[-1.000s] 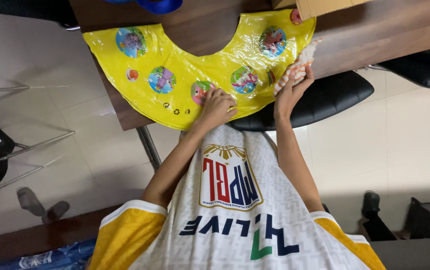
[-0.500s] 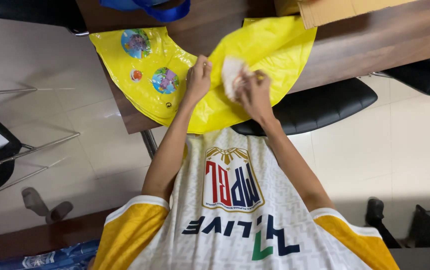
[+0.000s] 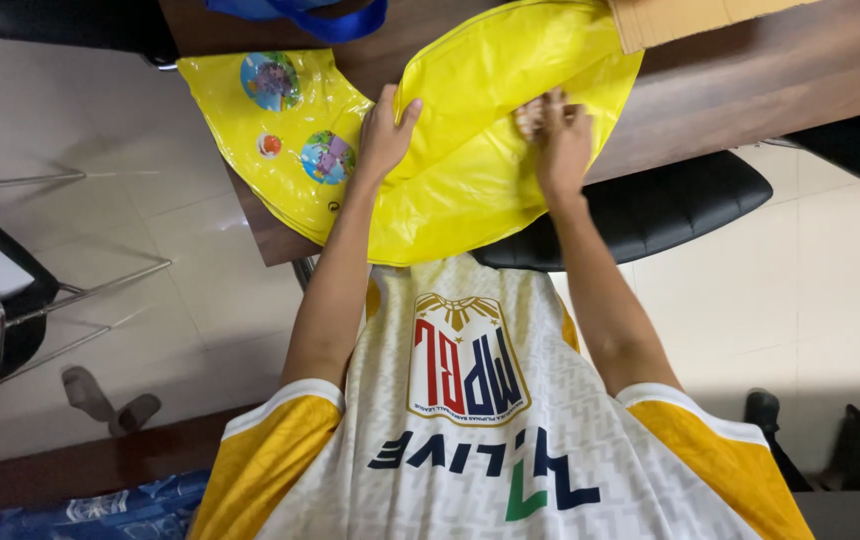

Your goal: The person cleans a black office chair and a black backpack placed on it using a striped cloth. They then retrieve a yellow plastic bib from a blue bag and wipe it down with the same cloth.

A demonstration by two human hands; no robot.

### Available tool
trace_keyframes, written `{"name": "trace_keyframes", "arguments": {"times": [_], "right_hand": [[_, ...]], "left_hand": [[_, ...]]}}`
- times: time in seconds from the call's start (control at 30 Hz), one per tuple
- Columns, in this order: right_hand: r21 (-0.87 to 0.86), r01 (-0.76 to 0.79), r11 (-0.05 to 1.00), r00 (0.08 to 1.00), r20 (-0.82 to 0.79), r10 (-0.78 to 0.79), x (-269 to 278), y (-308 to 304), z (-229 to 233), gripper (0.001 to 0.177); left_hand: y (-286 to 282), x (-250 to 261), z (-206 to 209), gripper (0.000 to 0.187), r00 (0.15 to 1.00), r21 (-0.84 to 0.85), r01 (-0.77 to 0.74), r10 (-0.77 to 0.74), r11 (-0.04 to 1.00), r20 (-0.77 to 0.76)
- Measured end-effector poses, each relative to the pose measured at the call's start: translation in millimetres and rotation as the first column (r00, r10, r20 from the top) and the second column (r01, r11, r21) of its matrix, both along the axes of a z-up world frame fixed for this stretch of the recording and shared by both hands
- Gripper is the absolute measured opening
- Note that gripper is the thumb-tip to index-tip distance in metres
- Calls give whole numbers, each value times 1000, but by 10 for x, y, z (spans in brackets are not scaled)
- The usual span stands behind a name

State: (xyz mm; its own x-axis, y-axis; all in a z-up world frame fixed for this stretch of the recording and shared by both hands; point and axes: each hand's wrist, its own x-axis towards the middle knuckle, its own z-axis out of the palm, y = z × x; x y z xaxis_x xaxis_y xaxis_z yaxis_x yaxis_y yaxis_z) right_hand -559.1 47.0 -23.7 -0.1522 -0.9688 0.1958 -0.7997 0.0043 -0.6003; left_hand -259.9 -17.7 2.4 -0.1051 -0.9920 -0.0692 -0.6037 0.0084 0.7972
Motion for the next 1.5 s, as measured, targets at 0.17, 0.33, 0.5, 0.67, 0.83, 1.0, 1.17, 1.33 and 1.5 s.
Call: {"name": "trace_keyframes", "arguments": {"times": [0.17,0.33,0.5,0.67,0.83,1.0,1.17,1.33,1.5], "right_hand": [[9,-175,985,983,63,174,1114,215,140,41],[101,-370,924,927,110,359,1462,341,334,46],[203,-341,918,940,92,329,1573,496,460,50],[148,-476,867,879,119,462,2131,739,410,44],[79,-604,793,797,72,599,2315,873,758,41],[308,-553,774,829,299,473,1986,1045,726,18],[260,-123,958,684,721,-108,1519,1343,667,26],[228,177,957,247,931,-268,1587,1156,1060,29],[207,262,943,643,691,-330,1951,562,696,22]], "left_hand": [[-93,110,-74,44,999,37,25,-26,999,43],[-133,366,-140,44,989,93,12,-25,996,146],[-247,612,-886,69,990,134,-9,-10,991,140],[-232,621,-849,71,992,165,32,-51,986,112],[-126,546,-565,68,997,115,73,-73,991,-8],[193,442,-200,58,982,32,176,-173,984,-71],[711,495,192,54,875,-41,483,-484,875,-24],[1168,614,233,56,674,56,723,-721,688,162],[1200,858,310,29,710,-23,701,-695,713,114]]}}
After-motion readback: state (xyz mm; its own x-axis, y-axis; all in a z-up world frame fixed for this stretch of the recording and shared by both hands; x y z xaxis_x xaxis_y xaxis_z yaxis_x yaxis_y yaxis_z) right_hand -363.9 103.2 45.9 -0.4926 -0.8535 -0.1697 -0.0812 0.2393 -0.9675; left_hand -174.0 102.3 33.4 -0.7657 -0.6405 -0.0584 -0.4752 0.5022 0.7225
